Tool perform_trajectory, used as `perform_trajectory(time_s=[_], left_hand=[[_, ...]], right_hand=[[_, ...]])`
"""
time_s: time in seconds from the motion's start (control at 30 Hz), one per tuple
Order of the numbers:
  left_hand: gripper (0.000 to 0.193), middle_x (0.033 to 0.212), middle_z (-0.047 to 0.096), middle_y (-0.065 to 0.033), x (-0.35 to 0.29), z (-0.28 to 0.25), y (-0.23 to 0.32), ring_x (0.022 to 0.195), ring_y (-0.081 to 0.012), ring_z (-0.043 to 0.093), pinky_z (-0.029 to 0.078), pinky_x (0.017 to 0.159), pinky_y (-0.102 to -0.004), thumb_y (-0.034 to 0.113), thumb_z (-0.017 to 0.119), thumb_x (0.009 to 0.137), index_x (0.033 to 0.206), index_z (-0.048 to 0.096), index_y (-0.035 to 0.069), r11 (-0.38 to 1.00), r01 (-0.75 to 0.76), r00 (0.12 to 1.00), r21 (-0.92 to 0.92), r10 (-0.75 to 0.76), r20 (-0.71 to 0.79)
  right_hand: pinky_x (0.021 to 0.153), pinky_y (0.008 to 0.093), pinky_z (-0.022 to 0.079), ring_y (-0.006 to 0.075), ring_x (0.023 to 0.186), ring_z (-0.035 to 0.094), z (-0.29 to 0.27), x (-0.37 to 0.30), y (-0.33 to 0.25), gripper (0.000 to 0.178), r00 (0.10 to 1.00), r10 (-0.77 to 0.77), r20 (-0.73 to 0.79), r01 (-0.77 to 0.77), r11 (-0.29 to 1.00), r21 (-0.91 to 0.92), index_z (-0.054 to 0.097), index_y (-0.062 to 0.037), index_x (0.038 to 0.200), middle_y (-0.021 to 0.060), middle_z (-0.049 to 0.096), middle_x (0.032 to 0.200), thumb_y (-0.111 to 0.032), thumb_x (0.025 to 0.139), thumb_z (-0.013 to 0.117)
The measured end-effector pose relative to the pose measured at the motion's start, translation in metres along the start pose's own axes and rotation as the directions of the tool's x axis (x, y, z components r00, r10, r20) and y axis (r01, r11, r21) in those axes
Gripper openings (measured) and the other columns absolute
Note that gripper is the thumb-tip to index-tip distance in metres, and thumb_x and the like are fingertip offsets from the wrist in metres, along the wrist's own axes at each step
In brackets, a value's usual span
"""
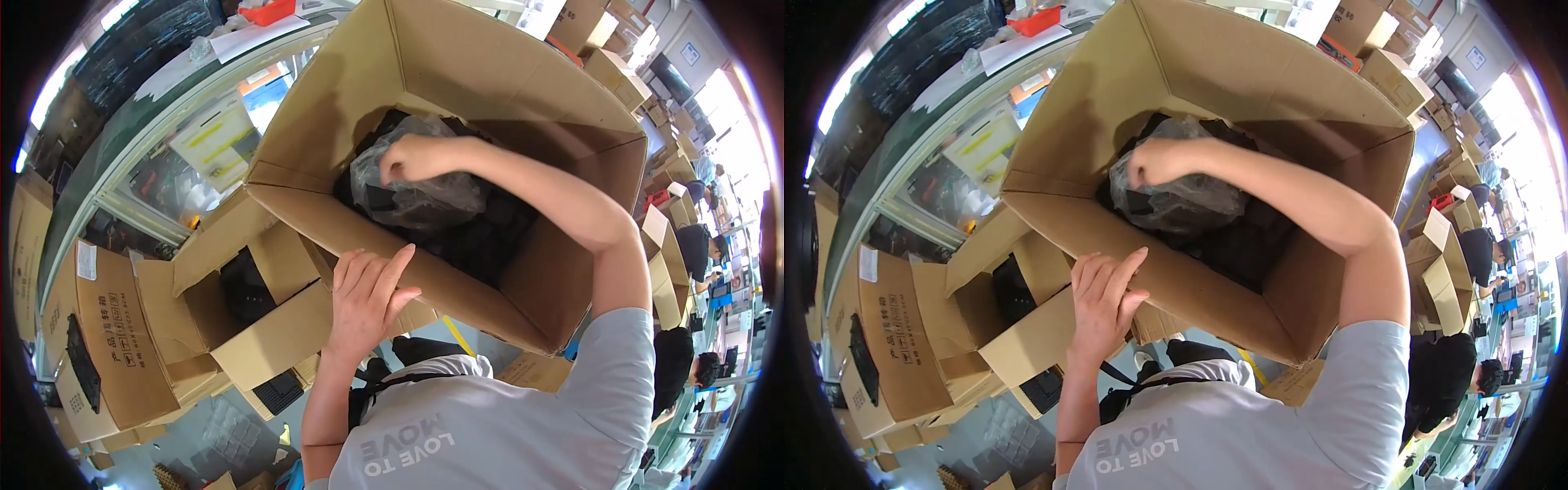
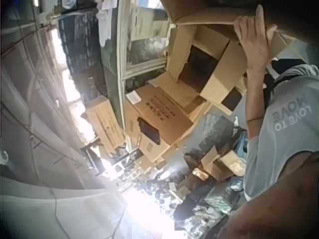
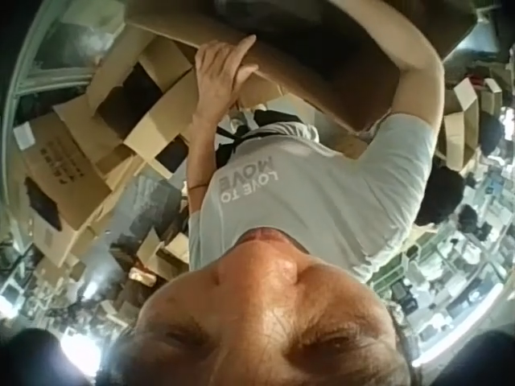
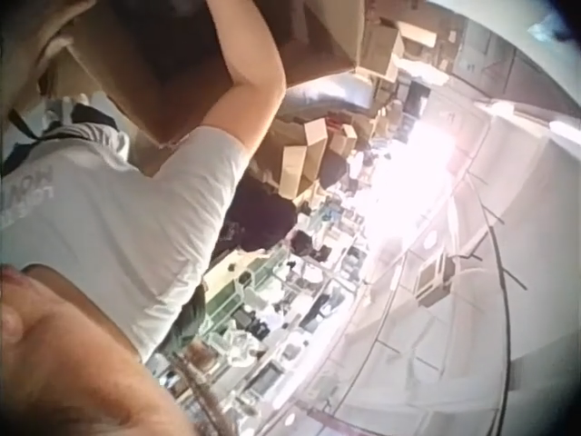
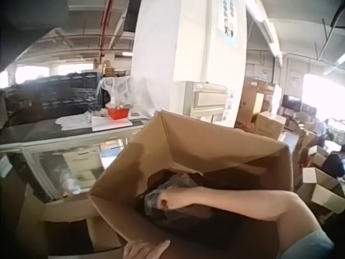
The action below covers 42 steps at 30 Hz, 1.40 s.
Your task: Packaging and organizing electronic products and components into shipping boxes in a factory environment.
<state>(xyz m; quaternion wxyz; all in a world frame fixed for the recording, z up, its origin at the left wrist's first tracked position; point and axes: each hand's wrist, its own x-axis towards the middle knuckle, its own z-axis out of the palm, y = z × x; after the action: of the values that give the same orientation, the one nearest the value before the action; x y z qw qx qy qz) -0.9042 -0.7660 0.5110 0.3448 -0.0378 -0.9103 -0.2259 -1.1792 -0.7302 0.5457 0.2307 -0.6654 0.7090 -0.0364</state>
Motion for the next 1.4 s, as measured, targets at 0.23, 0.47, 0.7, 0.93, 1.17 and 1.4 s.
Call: perform_trajectory(time_s=[0.23, 0.47, 0.7, 0.93, 1.17, 1.4], left_hand=[[0.043, 0.086, 0.055, -0.0056, 0.001, 0.005, 0.001, 0.088, -0.0235, 0.052, 0.038, 0.094, -0.0433, 0.035, 0.059, 0.084, 0.117, 0.06, 0.007, 0.999, 0.003, 0.999, -0.037, -0.004, -0.037], [0.043, 0.083, 0.052, -0.0056, 0.0, 0.005, 0.002, 0.086, -0.023, 0.052, 0.04, 0.093, -0.0429, 0.032, 0.063, 0.082, 0.116, 0.06, 0.006, 0.999, -0.008, 0.999, -0.045, 0.005, -0.05], [0.041, 0.083, 0.052, -0.006, 0.001, 0.006, 0.001, 0.087, -0.0231, 0.052, 0.04, 0.092, -0.0429, 0.032, 0.063, 0.083, 0.115, 0.061, 0.006, 0.999, -0.02, 0.998, -0.038, 0.018, -0.057], [0.04, 0.083, 0.052, -0.0052, 0.0, 0.009, 0.0, 0.087, -0.0228, 0.052, 0.04, 0.093, -0.0431, 0.031, 0.063, 0.083, 0.114, 0.061, 0.007, 1.0, -0.014, 0.998, -0.024, 0.012, -0.062], [0.036, 0.085, 0.054, -0.0058, 0.001, 0.01, 0.003, 0.09, -0.0235, 0.052, 0.037, 0.095, -0.0448, 0.032, 0.06, 0.084, 0.112, 0.064, 0.01, 0.997, 0.008, 0.999, -0.071, -0.011, -0.043], [0.028, 0.088, 0.055, -0.0072, -0.004, 0.017, -0.003, 0.093, -0.0258, 0.054, 0.039, 0.099, -0.048, 0.029, 0.068, 0.077, 0.098, 0.064, 0.009, 0.998, -0.018, 0.993, -0.057, 0.011, -0.114]], right_hand=[[0.086, 0.0432, 0.048, 0.0339, 0.1, 0.062, 0.095, 0.041, 0.03, 0.023, 0.923, 0.379, 0.069, -0.324, 0.86, -0.395, 0.065, -0.0023, 0.1, 0.0182, 0.066, 0.103, -0.009, 0.086, 0.049], [0.097, 0.046, 0.042, 0.0349, 0.117, 0.053, 0.091, 0.017, 0.087, 0.08, 0.872, 0.464, 0.156, -0.365, 0.828, -0.426, 0.045, -0.0052, 0.129, 0.0226, 0.059, 0.117, -0.035, 0.064, 0.08], [0.091, 0.0444, 0.046, 0.0382, 0.11, 0.056, 0.11, 0.017, 0.092, 0.1, 0.915, 0.404, 0.009, -0.382, 0.872, -0.306, 0.027, -0.0077, 0.141, 0.0213, 0.06, 0.114, -0.035, 0.061, 0.081], [0.082, 0.0445, 0.049, 0.0383, 0.096, 0.062, 0.098, 0.012, 0.047, 0.093, 0.92, 0.327, 0.217, -0.293, 0.94, -0.174, 0.035, 0.0009, 0.134, 0.0221, 0.062, 0.109, -0.037, 0.062, 0.081], [0.08, 0.0331, 0.047, 0.0245, 0.089, 0.061, -0.045, 0.002, -0.006, 0.054, 0.99, -0.06, -0.124, 0.069, 0.995, 0.067, 0.056, 0.0023, 0.111, 0.0135, 0.064, 0.092, -0.021, 0.067, 0.077], [0.075, 0.0298, 0.049, 0.0177, 0.084, 0.062, -0.087, 0.058, -0.167, 0.048, 0.906, -0.249, -0.343, 0.368, 0.862, 0.348, 0.058, -0.0003, 0.107, 0.0095, 0.065, 0.094, -0.029, 0.073, 0.074]])
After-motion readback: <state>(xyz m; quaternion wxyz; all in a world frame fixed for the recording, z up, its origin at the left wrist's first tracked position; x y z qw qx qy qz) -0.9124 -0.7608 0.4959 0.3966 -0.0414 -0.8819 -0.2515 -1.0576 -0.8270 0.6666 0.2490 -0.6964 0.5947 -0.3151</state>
